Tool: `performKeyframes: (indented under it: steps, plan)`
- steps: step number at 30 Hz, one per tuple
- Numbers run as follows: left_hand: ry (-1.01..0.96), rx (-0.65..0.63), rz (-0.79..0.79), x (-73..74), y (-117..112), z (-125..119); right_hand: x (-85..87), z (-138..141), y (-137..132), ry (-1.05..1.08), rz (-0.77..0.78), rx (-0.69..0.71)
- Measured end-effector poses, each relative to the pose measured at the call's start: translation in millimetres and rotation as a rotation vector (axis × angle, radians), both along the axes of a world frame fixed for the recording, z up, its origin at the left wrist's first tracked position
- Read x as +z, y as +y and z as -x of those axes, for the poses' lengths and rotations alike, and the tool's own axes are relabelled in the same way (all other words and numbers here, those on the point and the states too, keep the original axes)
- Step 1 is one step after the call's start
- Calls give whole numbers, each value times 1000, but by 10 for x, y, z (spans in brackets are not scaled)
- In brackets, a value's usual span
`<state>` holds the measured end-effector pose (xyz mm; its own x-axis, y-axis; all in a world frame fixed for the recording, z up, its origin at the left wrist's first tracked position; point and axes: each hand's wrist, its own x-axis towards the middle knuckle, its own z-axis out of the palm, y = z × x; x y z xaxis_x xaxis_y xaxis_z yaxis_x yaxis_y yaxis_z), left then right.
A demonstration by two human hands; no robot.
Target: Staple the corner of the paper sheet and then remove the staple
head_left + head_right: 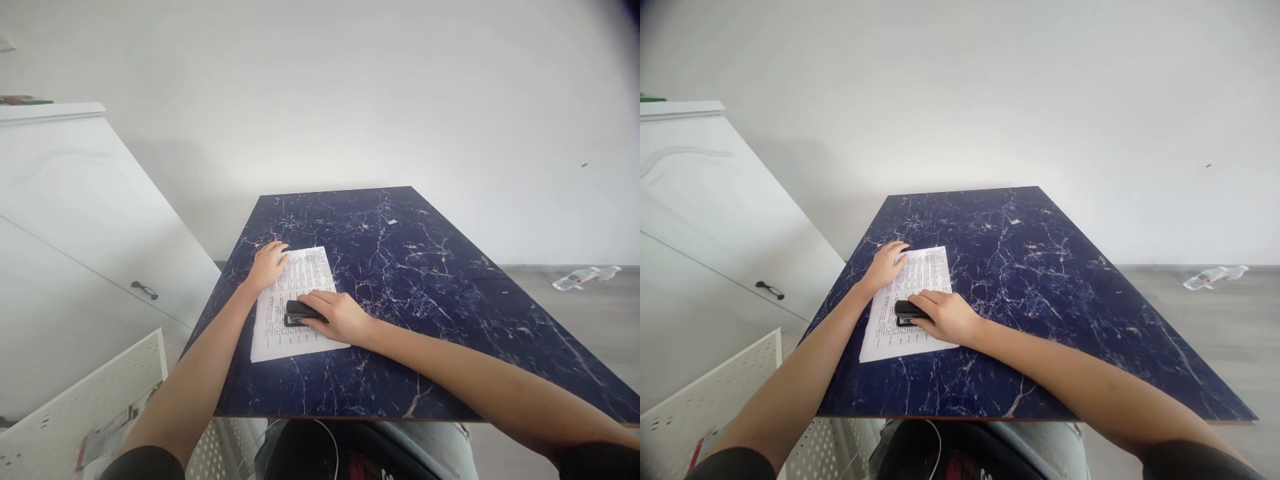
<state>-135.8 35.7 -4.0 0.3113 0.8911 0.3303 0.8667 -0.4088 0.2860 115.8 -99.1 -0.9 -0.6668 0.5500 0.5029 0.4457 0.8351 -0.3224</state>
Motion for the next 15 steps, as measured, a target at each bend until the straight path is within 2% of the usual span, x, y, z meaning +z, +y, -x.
performKeyframes:
  steps: [7, 15]
  plan:
    - [69, -47, 29, 78, -46, -8, 21, 29, -17, -5, 47, -6]
    - [92, -47, 8, 26, -26, -13, 89, 67, -99, -4, 148, 37]
